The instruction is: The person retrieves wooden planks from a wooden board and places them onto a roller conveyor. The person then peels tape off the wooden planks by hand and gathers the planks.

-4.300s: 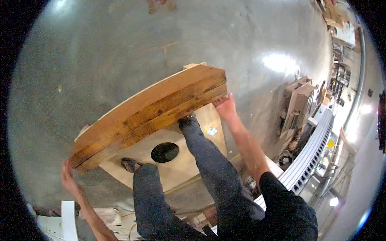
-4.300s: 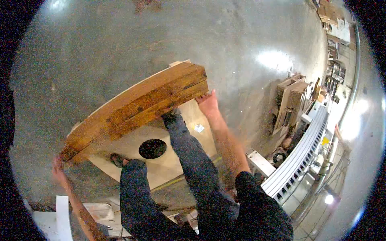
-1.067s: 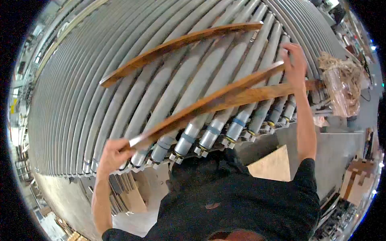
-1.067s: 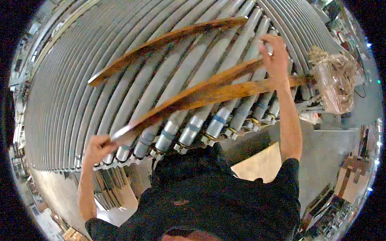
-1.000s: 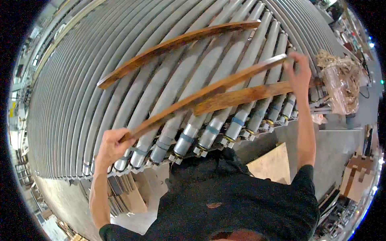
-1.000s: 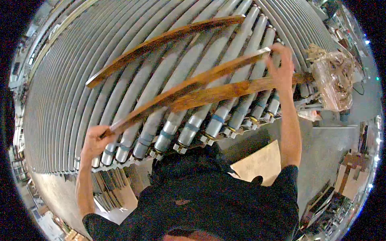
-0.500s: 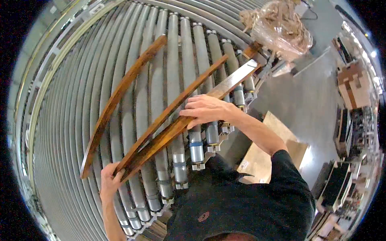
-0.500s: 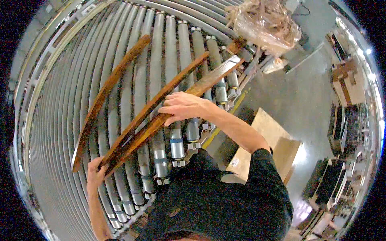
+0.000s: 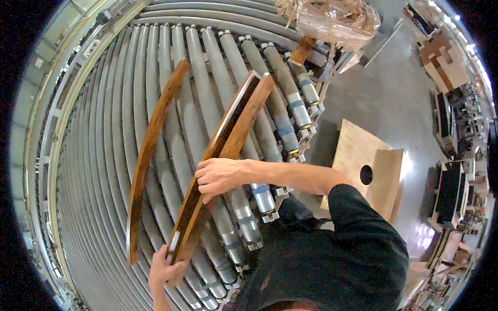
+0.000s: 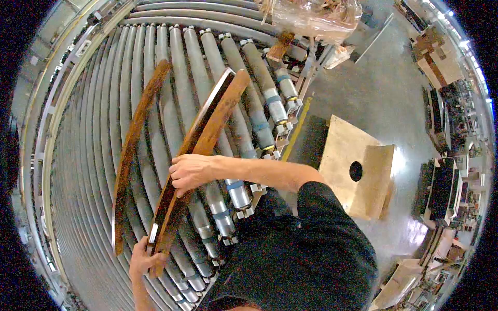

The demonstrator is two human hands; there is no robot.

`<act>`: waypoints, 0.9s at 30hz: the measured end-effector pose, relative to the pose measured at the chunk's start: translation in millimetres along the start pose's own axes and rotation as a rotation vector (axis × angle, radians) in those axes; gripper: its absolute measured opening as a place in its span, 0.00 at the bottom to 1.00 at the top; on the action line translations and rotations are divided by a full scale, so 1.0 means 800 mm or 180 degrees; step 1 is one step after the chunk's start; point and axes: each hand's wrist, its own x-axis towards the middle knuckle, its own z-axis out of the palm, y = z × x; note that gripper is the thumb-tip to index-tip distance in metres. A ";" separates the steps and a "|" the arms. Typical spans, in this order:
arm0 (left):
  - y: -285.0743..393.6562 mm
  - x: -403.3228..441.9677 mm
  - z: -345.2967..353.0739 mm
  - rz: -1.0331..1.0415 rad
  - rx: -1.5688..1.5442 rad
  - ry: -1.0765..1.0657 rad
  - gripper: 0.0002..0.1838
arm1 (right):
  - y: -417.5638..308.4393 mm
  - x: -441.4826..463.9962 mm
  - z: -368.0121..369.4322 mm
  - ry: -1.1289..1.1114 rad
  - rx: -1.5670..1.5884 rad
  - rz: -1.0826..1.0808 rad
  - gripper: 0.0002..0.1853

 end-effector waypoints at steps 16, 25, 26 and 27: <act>-0.032 -0.046 0.061 0.0926 0.1204 0.1681 0.14 | 0.062 -0.202 -0.146 0.3409 0.0415 0.4334 0.20; -0.052 -0.042 0.056 0.0721 0.0885 0.1555 0.19 | 0.045 -0.179 -0.145 0.3233 -0.1305 0.3637 0.15; -0.058 -0.043 0.055 0.0531 0.0806 0.1516 0.20 | 0.044 -0.178 -0.146 0.2869 -0.2042 0.3383 0.15; -0.069 -0.043 0.054 0.0356 0.0723 0.1477 0.21 | 0.042 -0.176 -0.144 0.2951 -0.1678 0.3445 0.15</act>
